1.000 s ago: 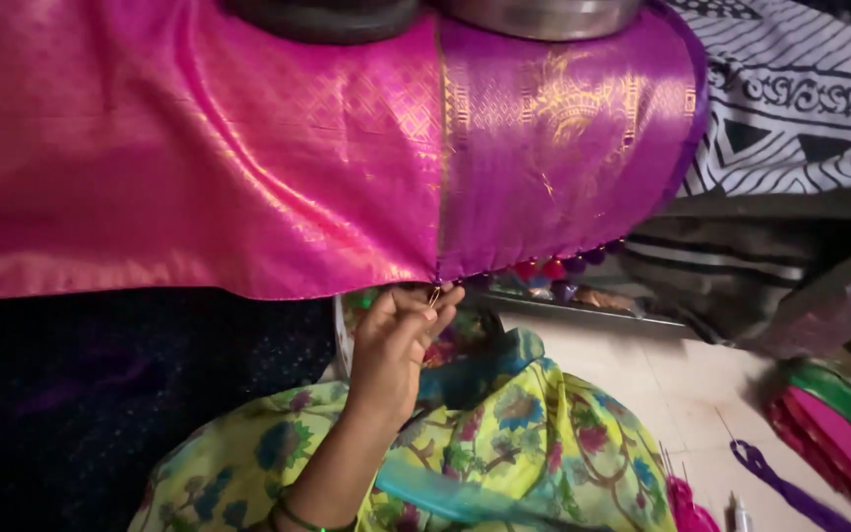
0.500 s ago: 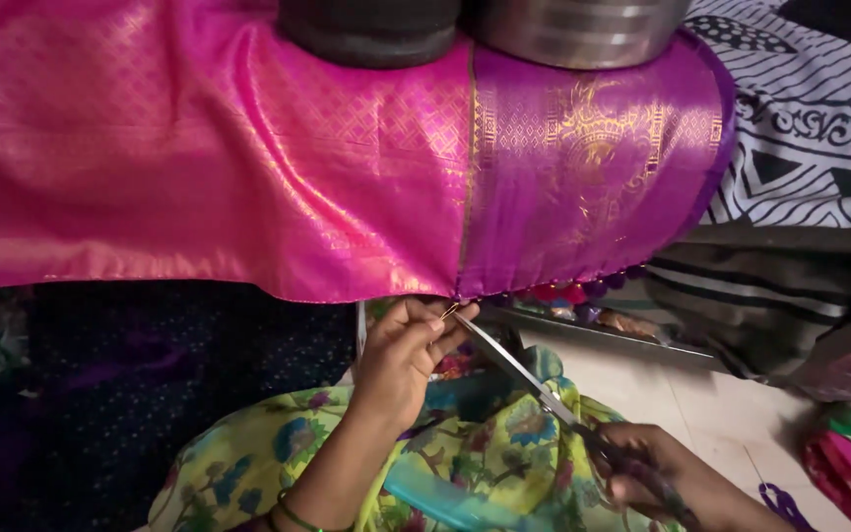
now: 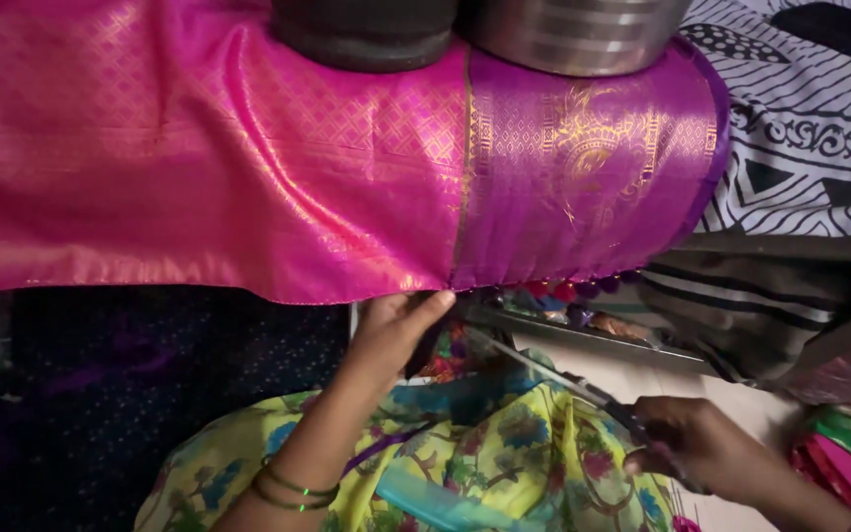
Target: The person is seen attaching decorative tassels and beads to the border of a pink saree.
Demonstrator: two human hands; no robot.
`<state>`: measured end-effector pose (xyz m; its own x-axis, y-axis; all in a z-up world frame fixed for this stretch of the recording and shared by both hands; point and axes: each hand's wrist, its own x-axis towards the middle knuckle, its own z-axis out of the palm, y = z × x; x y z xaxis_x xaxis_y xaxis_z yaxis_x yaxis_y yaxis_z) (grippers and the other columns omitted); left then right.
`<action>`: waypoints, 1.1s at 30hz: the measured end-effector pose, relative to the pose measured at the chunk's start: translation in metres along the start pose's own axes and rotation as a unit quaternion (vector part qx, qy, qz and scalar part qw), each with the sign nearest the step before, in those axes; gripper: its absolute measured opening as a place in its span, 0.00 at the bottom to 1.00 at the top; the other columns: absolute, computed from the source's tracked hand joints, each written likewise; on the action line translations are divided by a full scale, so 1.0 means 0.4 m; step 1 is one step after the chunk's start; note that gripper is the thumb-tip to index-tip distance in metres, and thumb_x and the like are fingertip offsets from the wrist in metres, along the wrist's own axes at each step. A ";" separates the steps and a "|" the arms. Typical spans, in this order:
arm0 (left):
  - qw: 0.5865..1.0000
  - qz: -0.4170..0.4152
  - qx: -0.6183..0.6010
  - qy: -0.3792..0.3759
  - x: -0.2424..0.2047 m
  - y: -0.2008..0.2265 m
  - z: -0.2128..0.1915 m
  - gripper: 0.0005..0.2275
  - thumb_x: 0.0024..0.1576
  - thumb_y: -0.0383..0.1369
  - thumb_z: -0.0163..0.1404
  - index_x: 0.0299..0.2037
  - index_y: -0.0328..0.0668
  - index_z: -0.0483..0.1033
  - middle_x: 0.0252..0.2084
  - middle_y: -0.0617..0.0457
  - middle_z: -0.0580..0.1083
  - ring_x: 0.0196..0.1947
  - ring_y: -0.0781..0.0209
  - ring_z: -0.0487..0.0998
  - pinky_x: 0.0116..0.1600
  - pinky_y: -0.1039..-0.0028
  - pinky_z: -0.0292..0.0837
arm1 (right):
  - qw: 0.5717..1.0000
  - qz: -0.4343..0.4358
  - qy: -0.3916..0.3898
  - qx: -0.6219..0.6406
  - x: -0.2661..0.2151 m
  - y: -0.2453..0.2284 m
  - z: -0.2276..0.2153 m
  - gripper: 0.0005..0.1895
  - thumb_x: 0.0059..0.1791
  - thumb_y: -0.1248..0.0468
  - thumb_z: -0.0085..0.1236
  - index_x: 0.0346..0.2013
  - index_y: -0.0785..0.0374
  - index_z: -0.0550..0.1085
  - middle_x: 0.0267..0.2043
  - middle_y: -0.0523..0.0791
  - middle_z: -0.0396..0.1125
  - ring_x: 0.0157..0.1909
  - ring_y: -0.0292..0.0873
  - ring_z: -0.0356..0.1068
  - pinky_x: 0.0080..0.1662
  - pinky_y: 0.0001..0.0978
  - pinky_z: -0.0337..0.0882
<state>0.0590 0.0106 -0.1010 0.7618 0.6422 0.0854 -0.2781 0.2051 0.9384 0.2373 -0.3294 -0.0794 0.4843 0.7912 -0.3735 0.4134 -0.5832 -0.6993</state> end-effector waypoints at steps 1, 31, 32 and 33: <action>0.996 0.042 -0.004 -0.073 0.018 -0.020 -0.001 0.13 0.58 0.32 0.56 0.51 0.36 0.78 0.48 0.57 0.79 0.49 0.67 0.77 0.57 0.75 0.70 | 0.998 0.003 0.031 -0.051 -0.007 -0.018 -0.013 0.21 0.38 0.62 0.77 0.41 0.63 0.79 0.26 0.43 0.73 0.30 0.35 0.66 0.34 0.32 0.73; 0.983 0.097 0.152 0.027 -0.043 -0.102 0.014 0.09 0.60 0.31 0.52 0.39 0.36 0.85 0.35 0.55 0.83 0.36 0.69 0.80 0.45 0.75 0.73 | 0.949 -0.055 0.007 -0.311 0.090 -0.351 -0.077 0.26 0.40 0.49 0.75 0.38 0.62 0.72 0.27 0.50 0.71 0.27 0.51 0.71 0.33 0.43 0.71; 0.983 0.098 0.152 0.026 -0.049 -0.112 0.014 0.09 0.60 0.31 0.52 0.39 0.36 0.85 0.35 0.55 0.83 0.36 0.69 0.80 0.45 0.75 0.73 | 0.949 -0.055 0.009 -0.311 0.094 -0.310 -0.076 0.26 0.40 0.49 0.75 0.38 0.62 0.72 0.27 0.50 0.71 0.27 0.51 0.71 0.33 0.43 0.71; 0.985 0.063 0.160 0.026 -0.054 -0.120 0.012 0.09 0.60 0.32 0.52 0.39 0.38 0.85 0.36 0.55 0.84 0.35 0.68 0.81 0.44 0.75 0.73 | 0.955 -0.135 0.011 -0.264 0.099 -0.270 -0.073 0.21 0.41 0.53 0.71 0.35 0.63 0.71 0.28 0.49 0.70 0.27 0.49 0.72 0.32 0.40 0.73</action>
<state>0.0586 -0.0165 -0.1464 0.6995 0.6864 0.1989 -0.1636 -0.1170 0.9796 0.2345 -0.2404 -0.0007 0.3181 0.9254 -0.2062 0.8542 -0.3741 -0.3612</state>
